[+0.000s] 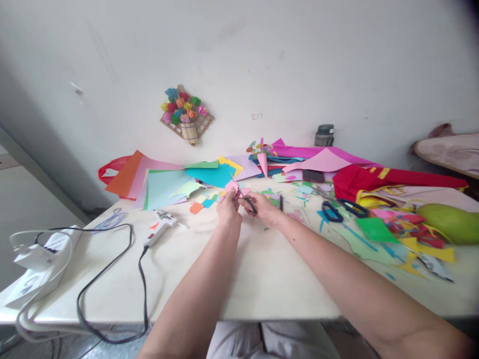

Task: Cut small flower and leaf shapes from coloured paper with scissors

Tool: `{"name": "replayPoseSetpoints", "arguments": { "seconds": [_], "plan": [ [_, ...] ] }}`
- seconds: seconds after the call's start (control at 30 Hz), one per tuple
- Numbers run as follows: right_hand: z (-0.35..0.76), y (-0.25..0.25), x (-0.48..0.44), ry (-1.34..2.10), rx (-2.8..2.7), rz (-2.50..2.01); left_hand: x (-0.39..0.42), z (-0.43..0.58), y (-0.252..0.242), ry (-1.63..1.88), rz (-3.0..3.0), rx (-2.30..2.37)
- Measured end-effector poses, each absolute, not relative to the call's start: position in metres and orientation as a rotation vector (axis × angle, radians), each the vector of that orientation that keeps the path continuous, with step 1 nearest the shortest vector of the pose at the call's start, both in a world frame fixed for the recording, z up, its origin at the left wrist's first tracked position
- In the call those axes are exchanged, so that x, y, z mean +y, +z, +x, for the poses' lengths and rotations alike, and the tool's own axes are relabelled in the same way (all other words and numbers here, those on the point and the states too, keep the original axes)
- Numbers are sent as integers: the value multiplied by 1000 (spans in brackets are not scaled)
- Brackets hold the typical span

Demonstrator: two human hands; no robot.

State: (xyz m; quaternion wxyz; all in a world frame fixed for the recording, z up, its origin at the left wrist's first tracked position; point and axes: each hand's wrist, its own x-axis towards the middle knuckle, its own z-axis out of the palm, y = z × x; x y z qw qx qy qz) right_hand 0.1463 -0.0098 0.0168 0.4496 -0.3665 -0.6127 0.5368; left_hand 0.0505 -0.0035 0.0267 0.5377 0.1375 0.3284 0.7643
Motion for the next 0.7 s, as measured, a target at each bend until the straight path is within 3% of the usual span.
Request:
{"name": "replayPoseSetpoints", "arguments": {
  "seconds": [0.7],
  "plan": [
    [140, 2, -2, 1314, -1440, -877, -11, 54, 34, 1606, 203, 911]
  ]
}}
